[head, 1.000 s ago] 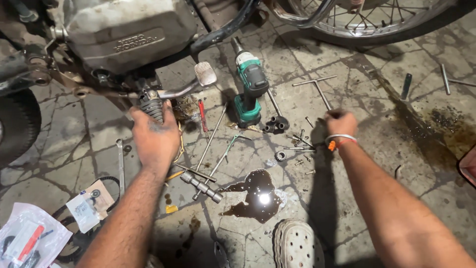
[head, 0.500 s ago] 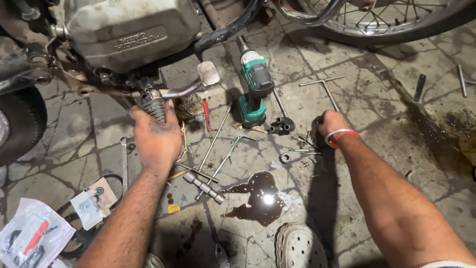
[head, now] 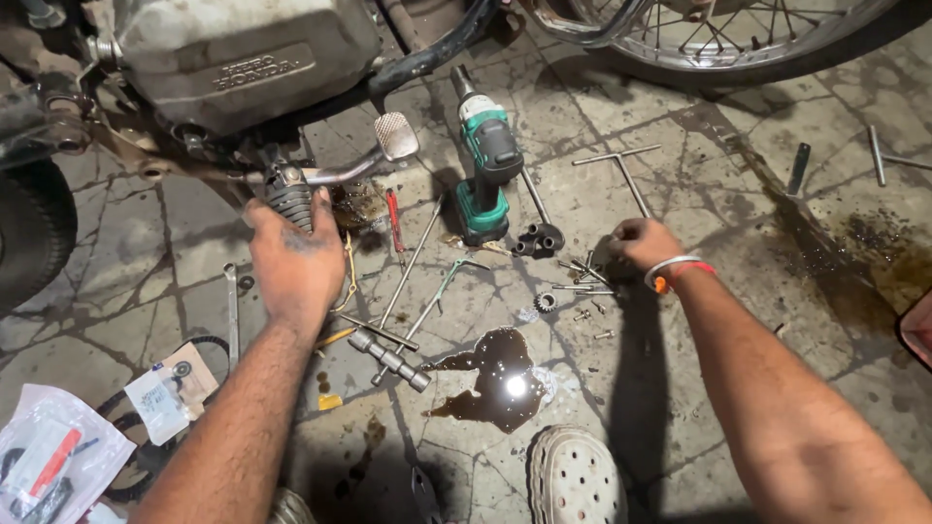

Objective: The person kneels beside a motorcycle on the workshop floor and works on the engine area. They use a T-handle wrench to loosen and turn bolts on the engine casing, hold removed bolts and small parts in one hand, and continue turning the wrench on fasteners near the engine and footpeg.

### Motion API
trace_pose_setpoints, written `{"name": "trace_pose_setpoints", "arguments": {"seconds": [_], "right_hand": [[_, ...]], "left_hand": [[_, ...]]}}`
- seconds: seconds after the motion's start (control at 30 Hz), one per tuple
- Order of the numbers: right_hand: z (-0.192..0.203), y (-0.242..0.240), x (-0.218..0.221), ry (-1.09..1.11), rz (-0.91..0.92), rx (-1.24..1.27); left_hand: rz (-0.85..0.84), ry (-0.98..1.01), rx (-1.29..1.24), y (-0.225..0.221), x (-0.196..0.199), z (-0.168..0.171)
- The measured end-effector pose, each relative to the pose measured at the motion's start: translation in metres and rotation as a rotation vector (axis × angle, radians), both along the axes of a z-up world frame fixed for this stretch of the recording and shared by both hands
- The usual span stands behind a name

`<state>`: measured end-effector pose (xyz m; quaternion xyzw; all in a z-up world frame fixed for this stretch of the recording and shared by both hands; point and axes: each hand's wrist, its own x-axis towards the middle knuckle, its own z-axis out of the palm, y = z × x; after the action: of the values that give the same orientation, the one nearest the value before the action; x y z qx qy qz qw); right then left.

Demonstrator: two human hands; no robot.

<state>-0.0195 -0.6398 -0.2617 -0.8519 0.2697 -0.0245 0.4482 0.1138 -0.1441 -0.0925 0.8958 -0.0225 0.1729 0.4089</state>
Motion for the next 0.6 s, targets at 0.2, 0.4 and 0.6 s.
{"name": "trace_pose_setpoints", "arguments": {"seconds": [0.2,0.4,0.6], "right_hand": [[0.03,0.019,0.017,0.117,0.583,-0.691],[0.034,0.015,0.023,0.098,0.493,-0.577],[0.017,0.002,0.02,-0.061,0.073,-0.116]], "left_hand": [[0.037,-0.007,0.033,0.0,0.001,-0.002],[0.042,0.017,-0.006,-0.001,0.002,-0.003],[0.019,-0.031,-0.006,-0.001,0.002,-0.003]]}}
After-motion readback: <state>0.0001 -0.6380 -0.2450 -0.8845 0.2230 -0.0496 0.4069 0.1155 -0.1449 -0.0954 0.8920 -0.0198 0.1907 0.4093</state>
